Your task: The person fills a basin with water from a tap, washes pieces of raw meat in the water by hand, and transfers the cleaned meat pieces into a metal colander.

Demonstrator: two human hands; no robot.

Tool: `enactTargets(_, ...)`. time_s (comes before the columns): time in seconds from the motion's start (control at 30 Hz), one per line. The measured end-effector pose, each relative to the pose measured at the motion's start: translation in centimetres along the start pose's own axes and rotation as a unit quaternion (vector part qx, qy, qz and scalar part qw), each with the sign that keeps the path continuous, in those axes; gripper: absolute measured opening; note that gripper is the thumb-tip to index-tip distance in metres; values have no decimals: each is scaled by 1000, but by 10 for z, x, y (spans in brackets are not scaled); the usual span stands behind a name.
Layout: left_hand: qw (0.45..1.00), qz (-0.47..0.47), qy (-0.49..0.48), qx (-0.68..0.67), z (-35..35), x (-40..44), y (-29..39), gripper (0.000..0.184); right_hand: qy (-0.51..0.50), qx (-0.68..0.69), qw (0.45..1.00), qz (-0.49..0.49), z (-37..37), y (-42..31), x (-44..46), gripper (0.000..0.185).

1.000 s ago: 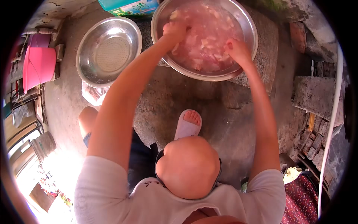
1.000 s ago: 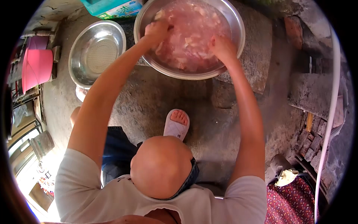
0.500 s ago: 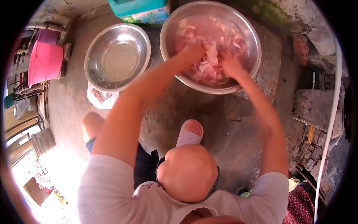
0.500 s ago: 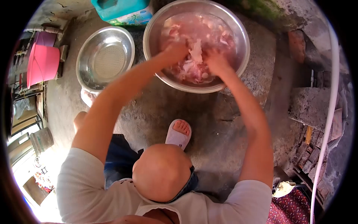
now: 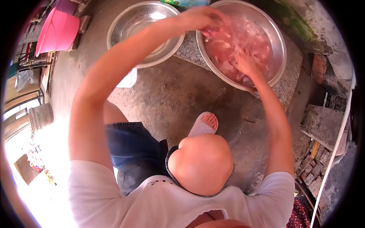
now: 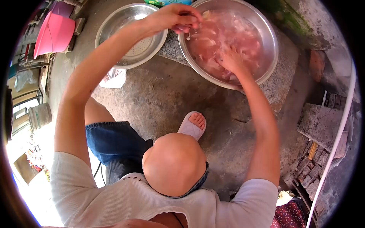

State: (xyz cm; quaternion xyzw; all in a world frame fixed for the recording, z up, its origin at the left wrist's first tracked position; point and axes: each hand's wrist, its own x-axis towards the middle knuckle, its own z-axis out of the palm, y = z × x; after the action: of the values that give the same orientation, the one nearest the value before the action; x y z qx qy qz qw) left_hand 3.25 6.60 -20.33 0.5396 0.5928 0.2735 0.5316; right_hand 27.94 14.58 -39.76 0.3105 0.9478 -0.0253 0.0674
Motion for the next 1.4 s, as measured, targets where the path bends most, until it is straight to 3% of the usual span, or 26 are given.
enactTargets(0.03, 1000, 23, 1, 16, -17, 10, -24, 17, -2, -22, 999, -42, -8, -2, -8, 45)
enactTargets(0.07, 998, 47, 1, 32, -41, 24, -52, 14, 10, -5, 1000, -7, -13, 0, -8, 40)
enactTargets(0.1, 980, 106, 50, 159, -59, 24, -65, 15, 23, 13, 999, 30, -18, 3, -6, 36)
enactTargets(0.13, 917, 140, 125, 351, -82, 18, -88, 19, 36, 31, 997, 67, -22, 5, -4, 31)
enactTargets(0.17, 866, 93, 152, 468, -101, 11, -99, 21, 50, 49, 992, 102, -28, 6, -3, 27)
enactTargets(0.2, 863, 2, 118, 492, -108, 2, -101, 23, 118, 164, 977, 62, -42, -11, 0, 23)
enactTargets(0.27, 891, -78, 93, 437, -117, -4, -126, 24, 105, 256, 961, 12, -30, -46, 19, 24)
enactTargets(0.3, 902, -118, 80, 407, -118, -4, -134, 25, 34, 294, 954, 45, -33, -68, 27, 25)
enactTargets(0.33, 887, -156, 64, 429, -116, -4, -131, 26, 121, 283, 951, -13, -22, -83, 34, 27)
enactTargets(0.4, 850, -232, 31, 471, -106, -11, -120, 29, 114, 279, 953, 37, 13, -90, 53, 29)
enactTargets(0.43, 811, -192, 61, 549, -102, -11, -116, 31, 119, 298, 946, 51, 16, -90, 56, 29)
enactTargets(0.5, 715, -106, 112, 682, -84, -10, -110, 36, -37, 426, 904, 22, 10, -77, 44, 25)
enactTargets(0.53, 720, -62, 156, 673, -61, -11, -90, 39, -114, 482, 868, 11, 0, -67, 32, 23)
enactTargets(0.57, 741, -27, 169, 649, -40, -9, -77, 38, -120, 563, 817, 30, -10, -59, 21, 21)
enactTargets(0.6, 828, -26, 143, 542, -11, -14, -44, 36, -123, 640, 757, 51, -20, -53, 6, 20)
enactTargets(0.67, 934, 39, 89, 344, 24, -4, -49, 26, -124, 762, 626, 110, -25, -42, -16, 16)
enactTargets(0.77, 987, 36, -10, 157, 63, 14, -68, 28, -1, 878, 442, 182, -43, -42, -40, 14)
enactTargets(0.8, 999, -4, -22, 39, 75, 17, -63, 30, 11, 886, 420, 195, -47, -40, -44, 14)
enactTargets(0.87, 977, -82, -45, -191, 100, 15, -48, 33, 89, 894, 400, 178, -56, -40, -47, 14)
enactTargets(0.9, 961, -78, -64, -259, 109, 14, -41, 34, 124, 897, 390, 170, -61, -43, -49, 14)
enactTargets(0.97, 914, -67, -97, -389, 120, 16, -30, 39, 150, 880, 424, 151, -77, -43, -52, 14)
enactTargets(1.03, 938, -45, -62, -337, 126, 20, -39, 35, 170, 862, 456, 144, -85, -42, -54, 14)
enactTargets(1.27, 942, -26, -43, -332, 123, 15, -35, 30, 216, 862, 430, 160, -108, -37, -62, 17)
enactTargets(1.4, 949, -20, -45, -313, 120, 8, -30, 28, 205, 862, 445, 131, -113, -28, -68, 20)
